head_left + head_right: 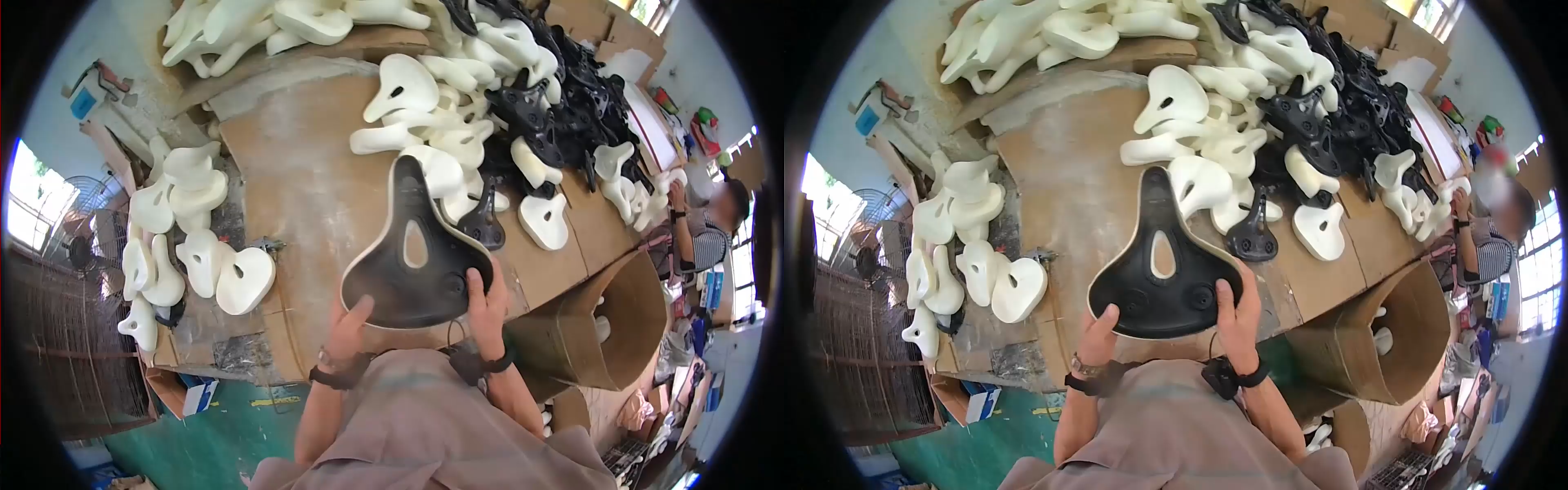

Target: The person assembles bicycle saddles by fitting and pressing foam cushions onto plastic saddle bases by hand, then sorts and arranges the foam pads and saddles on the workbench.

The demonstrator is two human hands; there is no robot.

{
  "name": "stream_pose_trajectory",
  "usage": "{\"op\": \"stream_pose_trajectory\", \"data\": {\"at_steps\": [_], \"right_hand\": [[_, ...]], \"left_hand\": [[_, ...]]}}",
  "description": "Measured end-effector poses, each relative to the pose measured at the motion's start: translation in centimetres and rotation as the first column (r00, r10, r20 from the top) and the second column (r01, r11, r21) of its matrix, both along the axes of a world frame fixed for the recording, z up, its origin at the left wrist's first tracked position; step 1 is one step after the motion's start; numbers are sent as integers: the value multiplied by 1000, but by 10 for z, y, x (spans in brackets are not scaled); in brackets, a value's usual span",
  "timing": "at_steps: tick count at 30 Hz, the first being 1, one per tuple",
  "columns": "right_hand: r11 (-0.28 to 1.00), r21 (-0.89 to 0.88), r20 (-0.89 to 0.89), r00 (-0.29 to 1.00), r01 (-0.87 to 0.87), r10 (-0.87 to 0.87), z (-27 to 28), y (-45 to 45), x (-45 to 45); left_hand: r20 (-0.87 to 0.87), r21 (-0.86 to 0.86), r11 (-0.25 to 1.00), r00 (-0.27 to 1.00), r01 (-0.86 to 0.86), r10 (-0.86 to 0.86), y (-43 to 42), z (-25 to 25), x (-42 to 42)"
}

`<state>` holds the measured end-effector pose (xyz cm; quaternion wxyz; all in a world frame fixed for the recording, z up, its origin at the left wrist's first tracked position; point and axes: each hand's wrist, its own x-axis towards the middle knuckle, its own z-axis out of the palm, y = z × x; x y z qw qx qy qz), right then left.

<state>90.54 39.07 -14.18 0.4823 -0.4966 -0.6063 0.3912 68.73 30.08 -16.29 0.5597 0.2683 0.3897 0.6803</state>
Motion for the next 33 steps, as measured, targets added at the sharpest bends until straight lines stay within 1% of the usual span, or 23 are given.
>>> {"op": "stream_pose_trajectory", "data": {"at_steps": [2, 3, 5, 7, 9, 10, 12, 13, 15, 16, 17, 19, 20, 21, 23, 24, 25, 26, 28, 29, 31, 32, 33], "right_hand": [[998, 68, 62, 998, 10, -15, 0, 1, -2], [998, 60, 67, 997, 20, -24, 2, 2, -3], [962, 270, 166, 983, 33, -81, 4, 5, -6], [956, 290, 173, 980, 44, -97, 5, 5, -10], [978, 172, -140, 986, 116, -93, 6, 4, -17], [978, 172, -143, 985, 121, -97, 6, 5, -15], [1000, -18, -115, 993, 1, -3, 3, 8, -6], [1000, -13, -118, 993, 10, -12, 2, 9, -1], [889, -342, -311, 929, -306, 200, 0, 12, 8], [935, -249, -296, 939, -254, 176, -5, 9, 4], [937, -251, -330, 932, -241, 151, -2, 5, -2], [979, -105, -321, 938, -173, 132, -3, -4, -15], [974, -126, -350, 927, -188, 134, -2, -7, -20], [977, -117, -286, 948, -179, 139, -6, -10, -23], [953, -203, -380, 915, -225, 135, -11, -23, -32], [950, -160, -384, 903, -268, 190, -17, -25, -34], [930, -165, -390, 888, -327, 243, -26, -26, -33], [895, -164, -370, 867, -414, 333, -15, -27, -29], [790, -187, -318, 797, -584, 514, -2, -21, -14], [763, -127, -256, 764, -634, 592, 14, -14, -8], [775, 22, -578, 625, -631, 525, 11, -2, -9], [792, 119, -656, 551, -598, 515, 12, 10, -10], [814, 117, -655, 572, -568, 494, 20, 21, -9]], "left_hand": [[-76, -106, 994, 997, -26, 18, 0, -7, -4], [-71, -114, 993, 997, -16, 7, 1, -9, -1], [-33, -52, 995, 996, -87, 85, 7, -9, 1], [-30, -68, 995, 997, -78, 76, 8, -11, -1], [-22, -98, 992, 997, -75, 74, 7, -12, -3], [-25, -97, 993, 997, -72, 69, 8, -11, -4], [31, -76, 995, 997, -64, 67, 10, -4, -4], [29, -71, 996, 998, -55, 57, 11, -2, -5], [64, -63, 996, 996, -58, 62, 13, 5, -5], [159, -90, 992, 982, -89, 103, 13, 10, 1], [154, -79, 994, 984, -81, 93, 16, 11, 7], [194, -101, 977, 959, -188, 204, 23, 13, 24], [213, -111, 964, 942, -240, 259, 28, 12, 31], [233, -120, 949, 920, -293, 314, 32, 12, 37], [271, -145, 908, 867, -392, 418, 35, 6, 41], [82, -219, 862, 872, -456, 482, 35, -19, 32], [81, -202, 869, 877, -451, 473, 31, -33, 22], [-7, -257, 878, 909, -403, 416, 28, -43, 12], [-127, -389, 840, 925, -378, 357, 29, -18, 9], [-12, -321, 887, 938, -332, 347, 29, -14, 8], [80, -255, 908, 929, -332, 362, 30, 14, 21], [-19, -222, 933, 958, -285, 288, 25, 3, 16], [-52, -258, 944, 978, -208, 201, 22, 6, 19]]}}
